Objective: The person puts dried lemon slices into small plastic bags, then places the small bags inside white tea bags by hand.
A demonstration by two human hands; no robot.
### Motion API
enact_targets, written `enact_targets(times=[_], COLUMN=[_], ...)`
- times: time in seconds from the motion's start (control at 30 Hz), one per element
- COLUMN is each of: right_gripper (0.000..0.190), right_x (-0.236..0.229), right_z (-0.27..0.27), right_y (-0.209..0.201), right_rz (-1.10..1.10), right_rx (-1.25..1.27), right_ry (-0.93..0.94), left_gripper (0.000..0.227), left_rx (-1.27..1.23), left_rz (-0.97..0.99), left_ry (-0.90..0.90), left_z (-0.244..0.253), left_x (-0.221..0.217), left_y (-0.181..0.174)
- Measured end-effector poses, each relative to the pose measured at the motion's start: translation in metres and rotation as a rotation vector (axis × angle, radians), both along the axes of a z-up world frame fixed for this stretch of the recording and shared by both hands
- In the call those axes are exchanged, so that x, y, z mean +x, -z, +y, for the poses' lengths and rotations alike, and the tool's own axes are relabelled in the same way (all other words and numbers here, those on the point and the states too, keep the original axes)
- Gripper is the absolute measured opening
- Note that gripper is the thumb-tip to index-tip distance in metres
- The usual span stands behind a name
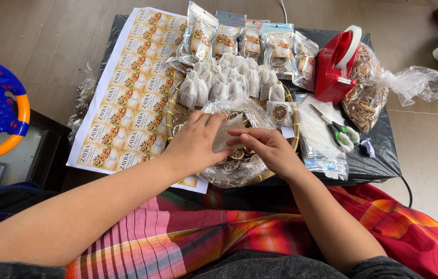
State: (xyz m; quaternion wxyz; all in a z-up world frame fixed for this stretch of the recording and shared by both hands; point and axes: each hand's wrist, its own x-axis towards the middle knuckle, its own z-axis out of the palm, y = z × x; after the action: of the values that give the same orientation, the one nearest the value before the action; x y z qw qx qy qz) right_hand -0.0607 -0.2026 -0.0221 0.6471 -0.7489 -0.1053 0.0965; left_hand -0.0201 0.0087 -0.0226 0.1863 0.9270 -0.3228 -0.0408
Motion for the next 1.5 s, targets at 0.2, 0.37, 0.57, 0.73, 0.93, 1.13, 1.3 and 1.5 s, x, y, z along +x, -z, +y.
enact_targets(times=[0.2, 0.37, 0.57, 0.73, 0.93, 1.13, 1.3, 1.5], right_gripper=[0.032, 0.036, 0.048, 0.046, 0.032, 0.035, 0.051, 0.032], right_x=[0.004, 0.006, 0.009, 0.032, 0.123, 0.202, 0.193, 0.183], right_z=[-0.004, -0.006, -0.004, -0.005, -0.006, 0.012, 0.028, 0.023], right_y=[-0.010, -0.021, -0.046, -0.088, -0.074, 0.013, 0.036, 0.035], right_rz=[0.016, -0.005, -0.035, -0.065, -0.214, -0.256, -0.436, -0.441], right_rx=[-0.103, -0.180, -0.315, -0.482, -0.647, -0.971, -1.212, -1.064], right_ry=[-0.042, -0.064, -0.079, -0.099, -0.105, -0.283, -0.239, -0.175], left_gripper=[0.066, 0.062, 0.062, 0.068, 0.070, 0.071, 0.070, 0.073], left_rx=[-0.064, -0.094, -0.140, -0.166, -0.182, -0.202, -0.291, -0.317], left_rz=[0.084, 0.117, 0.144, 0.253, 0.312, 0.395, 0.430, 0.416], left_ry=[-0.009, -0.014, -0.030, -0.084, -0.101, -0.134, -0.166, -0.174], left_z=[0.001, 0.002, 0.006, 0.013, 0.014, 0.022, 0.027, 0.027], left_x=[-0.005, -0.005, -0.004, -0.007, -0.008, -0.007, -0.004, -0.006], left_y=[-0.013, -0.013, -0.012, -0.022, -0.025, -0.020, -0.006, -0.004])
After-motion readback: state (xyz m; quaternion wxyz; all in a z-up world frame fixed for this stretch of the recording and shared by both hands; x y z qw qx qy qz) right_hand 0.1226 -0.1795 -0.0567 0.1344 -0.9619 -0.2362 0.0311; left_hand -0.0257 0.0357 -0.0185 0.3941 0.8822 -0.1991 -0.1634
